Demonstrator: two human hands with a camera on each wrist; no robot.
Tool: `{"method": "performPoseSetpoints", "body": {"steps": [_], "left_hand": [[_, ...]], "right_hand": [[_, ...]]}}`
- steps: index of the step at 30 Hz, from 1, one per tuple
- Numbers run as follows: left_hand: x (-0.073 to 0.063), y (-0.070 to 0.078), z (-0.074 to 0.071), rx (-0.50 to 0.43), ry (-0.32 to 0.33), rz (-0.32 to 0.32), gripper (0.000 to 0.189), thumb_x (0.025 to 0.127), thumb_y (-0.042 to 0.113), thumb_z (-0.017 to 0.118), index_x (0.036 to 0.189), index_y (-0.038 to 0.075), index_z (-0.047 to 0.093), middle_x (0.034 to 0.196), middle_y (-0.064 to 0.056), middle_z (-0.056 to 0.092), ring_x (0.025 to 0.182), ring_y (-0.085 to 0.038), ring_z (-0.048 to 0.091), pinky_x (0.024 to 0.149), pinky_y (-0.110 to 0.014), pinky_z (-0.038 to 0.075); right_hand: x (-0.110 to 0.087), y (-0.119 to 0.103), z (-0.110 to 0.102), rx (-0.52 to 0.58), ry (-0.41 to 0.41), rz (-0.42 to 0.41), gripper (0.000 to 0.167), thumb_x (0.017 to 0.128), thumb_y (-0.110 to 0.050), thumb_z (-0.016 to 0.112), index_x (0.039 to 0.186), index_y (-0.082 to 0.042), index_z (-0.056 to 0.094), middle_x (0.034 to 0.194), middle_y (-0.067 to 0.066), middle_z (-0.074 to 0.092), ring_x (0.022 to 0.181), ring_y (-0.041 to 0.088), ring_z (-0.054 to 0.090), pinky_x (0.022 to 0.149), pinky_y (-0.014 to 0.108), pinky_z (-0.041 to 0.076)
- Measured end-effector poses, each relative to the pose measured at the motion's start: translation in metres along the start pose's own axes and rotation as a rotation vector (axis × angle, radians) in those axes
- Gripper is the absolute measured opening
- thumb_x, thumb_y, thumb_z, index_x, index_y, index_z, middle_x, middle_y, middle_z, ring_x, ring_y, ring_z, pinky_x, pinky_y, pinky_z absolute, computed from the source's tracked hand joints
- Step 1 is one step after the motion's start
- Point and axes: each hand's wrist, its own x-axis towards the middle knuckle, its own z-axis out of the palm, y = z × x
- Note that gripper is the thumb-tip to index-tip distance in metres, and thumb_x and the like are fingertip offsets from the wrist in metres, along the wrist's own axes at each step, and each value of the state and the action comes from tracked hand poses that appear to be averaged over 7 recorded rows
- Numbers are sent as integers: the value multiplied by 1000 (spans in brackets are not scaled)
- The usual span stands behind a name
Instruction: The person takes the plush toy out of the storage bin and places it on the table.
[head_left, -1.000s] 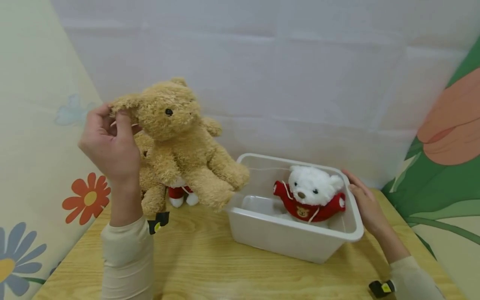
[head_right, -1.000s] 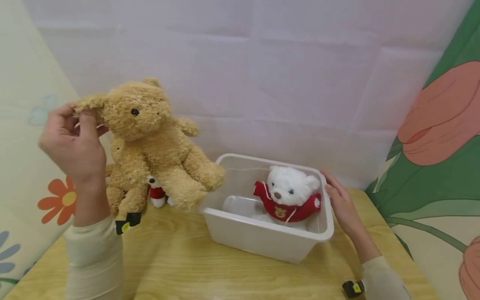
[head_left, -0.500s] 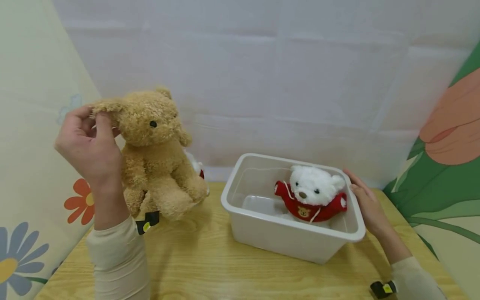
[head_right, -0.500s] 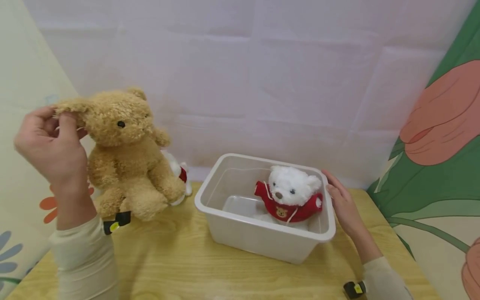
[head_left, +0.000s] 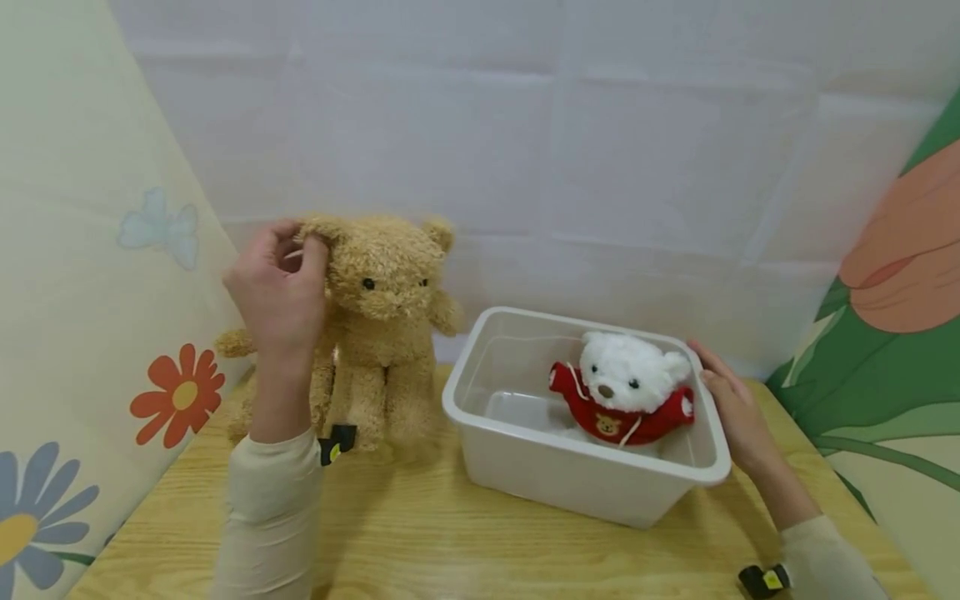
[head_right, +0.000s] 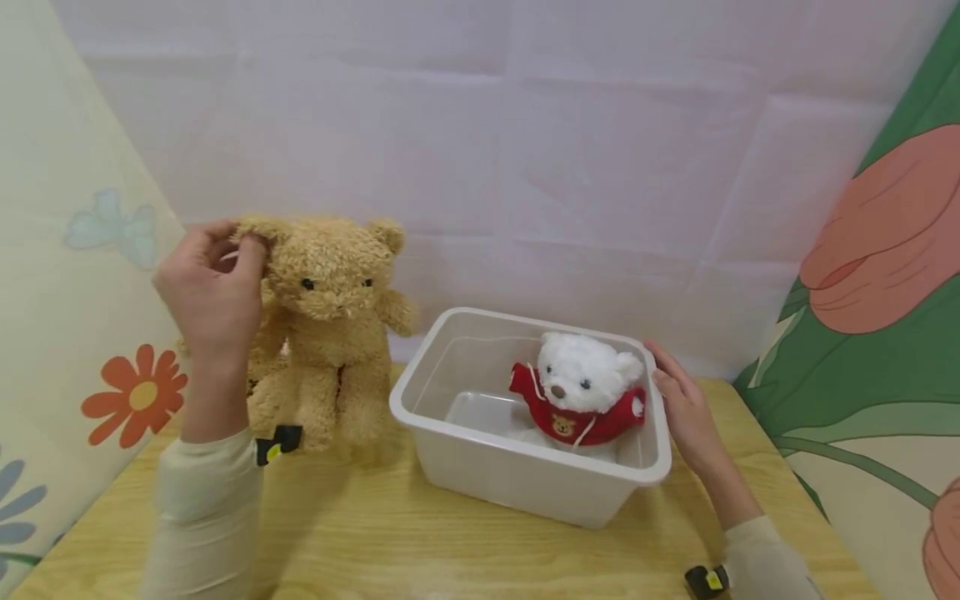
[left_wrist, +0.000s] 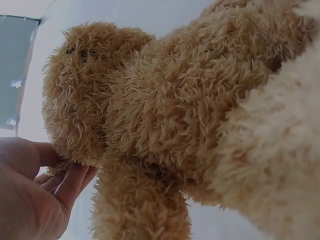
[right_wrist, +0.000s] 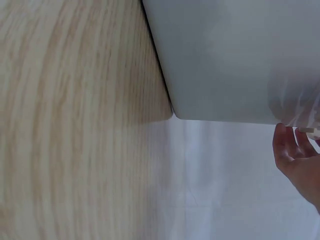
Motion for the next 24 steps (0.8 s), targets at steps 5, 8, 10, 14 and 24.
{"method": "performPoseSetpoints", "body": {"steps": [5, 8, 10, 14, 24], "left_hand": [[-15, -4, 21, -29, -88, 26, 22, 100, 13, 63, 112, -3, 73, 98, -14, 75, 82, -24, 75, 69, -17, 55], [-23, -5, 31, -74, -112, 18, 22, 101, 12, 61, 113, -3, 72, 96, -16, 75, 81, -24, 75, 68, -18, 55], [-27, -5, 38, -101, -123, 9, 22, 102, 13, 61, 114, -3, 71, 96, -16, 75, 82, -23, 75, 68, -18, 55], [-32, -8, 50, -150, -151, -6, 22, 102, 12, 61, 115, -3, 71, 98, -15, 74, 83, -20, 75, 68, -20, 56], [-39, -27, 68, -273, -249, -140, 20, 99, 3, 61, 114, -8, 69, 108, -23, 72, 88, -32, 74, 69, -25, 58]], "right_hand": [[-2, 1, 0, 4, 18, -42, 49, 112, -17, 40, 159, -7, 35, 148, -1, 46, 126, 7, 50, 92, 20, 49], [-3, 0, -5, -28, 29, -58, 48, 111, -14, 39, 159, -11, 37, 145, 1, 48, 124, 9, 52, 90, 20, 50], [-4, -1, -9, -56, 50, -65, 47, 111, -12, 40, 158, -12, 39, 143, 1, 50, 123, 9, 53, 89, 20, 51], [-4, -2, -16, -76, 125, -61, 48, 109, -10, 43, 157, -14, 43, 137, -2, 55, 117, 8, 56, 85, 18, 51], [-3, 2, -25, 22, 340, -33, 49, 105, -2, 41, 153, -10, 47, 122, -1, 59, 107, 10, 56, 81, 14, 49]]}}
